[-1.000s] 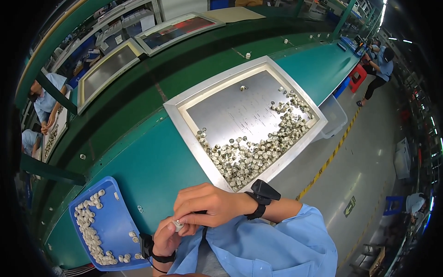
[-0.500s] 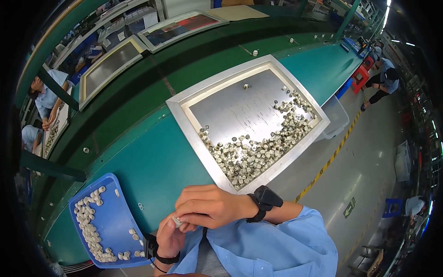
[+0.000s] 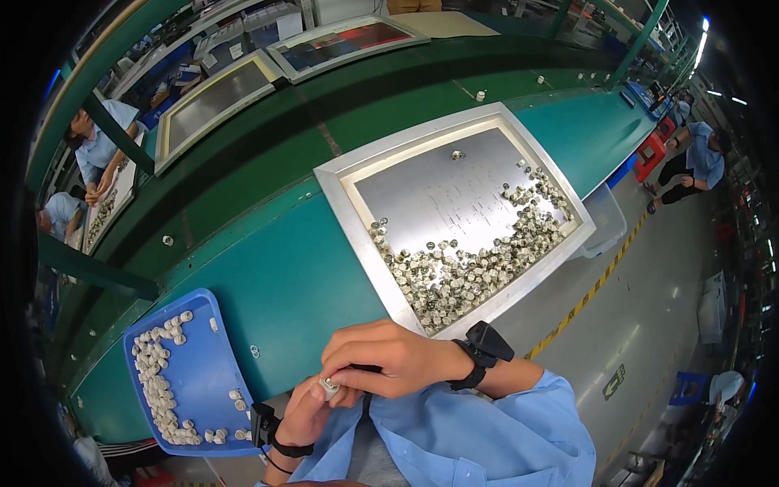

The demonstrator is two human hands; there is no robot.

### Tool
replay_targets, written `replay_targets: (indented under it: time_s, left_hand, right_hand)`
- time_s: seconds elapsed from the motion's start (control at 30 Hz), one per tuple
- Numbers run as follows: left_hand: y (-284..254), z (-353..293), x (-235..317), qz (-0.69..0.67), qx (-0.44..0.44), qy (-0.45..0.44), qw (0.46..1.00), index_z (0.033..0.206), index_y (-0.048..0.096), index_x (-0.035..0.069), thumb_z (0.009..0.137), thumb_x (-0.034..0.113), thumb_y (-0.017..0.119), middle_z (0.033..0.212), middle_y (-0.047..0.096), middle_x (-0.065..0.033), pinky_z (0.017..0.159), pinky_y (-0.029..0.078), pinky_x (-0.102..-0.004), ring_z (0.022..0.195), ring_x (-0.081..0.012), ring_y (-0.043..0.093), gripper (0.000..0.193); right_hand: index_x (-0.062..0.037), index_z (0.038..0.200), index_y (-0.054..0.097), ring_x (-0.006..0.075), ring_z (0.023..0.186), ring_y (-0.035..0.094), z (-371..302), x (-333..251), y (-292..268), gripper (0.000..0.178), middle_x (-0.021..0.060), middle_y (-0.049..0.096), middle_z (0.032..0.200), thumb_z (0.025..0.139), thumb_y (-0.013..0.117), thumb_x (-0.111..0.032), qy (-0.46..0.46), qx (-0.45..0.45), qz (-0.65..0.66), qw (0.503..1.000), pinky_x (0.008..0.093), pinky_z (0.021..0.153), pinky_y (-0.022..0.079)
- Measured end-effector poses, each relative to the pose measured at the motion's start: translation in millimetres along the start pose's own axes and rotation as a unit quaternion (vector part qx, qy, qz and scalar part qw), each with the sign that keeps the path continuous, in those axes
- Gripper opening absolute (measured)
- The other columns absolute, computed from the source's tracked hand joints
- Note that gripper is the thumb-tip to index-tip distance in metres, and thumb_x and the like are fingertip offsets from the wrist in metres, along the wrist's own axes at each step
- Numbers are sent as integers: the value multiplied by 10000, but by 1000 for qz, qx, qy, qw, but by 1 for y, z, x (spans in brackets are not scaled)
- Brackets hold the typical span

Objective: The person picks up a white plastic base and a metal component by hand, fits the metal component into the base, and places the assembled unit onto the green workbench.

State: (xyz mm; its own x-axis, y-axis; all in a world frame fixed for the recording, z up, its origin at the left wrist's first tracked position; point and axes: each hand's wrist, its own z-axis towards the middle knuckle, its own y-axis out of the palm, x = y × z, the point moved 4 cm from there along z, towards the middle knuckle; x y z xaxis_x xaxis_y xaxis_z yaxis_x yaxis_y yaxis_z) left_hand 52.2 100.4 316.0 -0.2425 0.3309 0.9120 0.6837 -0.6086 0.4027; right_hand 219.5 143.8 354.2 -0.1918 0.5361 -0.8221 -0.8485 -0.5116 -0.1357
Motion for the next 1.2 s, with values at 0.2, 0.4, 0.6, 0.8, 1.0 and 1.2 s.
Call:
replay_targets:
  time_s: [0.2,0.4,0.6,0.8,1.0,1.2]
  left_hand:
    - [-3,-2,-4,-17,19,6,1000,1093,538,-37,1067,416,360,934,513,-66,815,394,-313,876,-168,472,488]
    - [-4,-8,-3,-34,60,-14,998,1108,546,-44,1065,400,368,941,517,-64,817,398,-311,882,-170,483,480]
    - [-8,-10,-5,-21,65,-7,998,1146,554,-45,1061,383,374,954,518,-62,821,402,-308,888,-161,486,472]
    - [-4,-11,-5,-32,88,7,996,1161,557,-45,1064,372,370,956,519,-60,825,399,-307,884,-157,479,467]
    - [0,-15,-7,-108,77,13,991,1129,558,-32,1072,359,352,953,518,-58,832,388,-305,886,-153,462,445]
    - [-8,-22,-4,-18,43,-5,999,1066,555,-12,1082,348,321,945,515,-61,818,378,-315,863,-168,445,430]
  right_hand:
    - [42,1068,691,260,822,677,-1,4,4,183,154,677,979,886,698,35,20,7,12,1000,333,693,541]
    - [37,1098,702,248,835,674,-1,4,6,219,149,667,1006,879,699,37,17,0,-9,1000,326,706,537]
    - [36,1097,704,252,830,669,-3,5,10,239,149,673,1005,859,705,53,-1,4,-9,1000,327,698,537]
    - [45,1078,699,261,815,663,-2,4,15,231,152,681,995,848,712,59,-30,31,-29,999,329,690,537]
    - [44,1036,694,261,794,665,0,1,18,201,145,684,975,838,726,56,-50,27,-34,998,326,688,537]
    - [24,1014,710,237,818,683,2,6,17,169,143,693,974,848,735,45,55,-32,64,996,314,706,538]
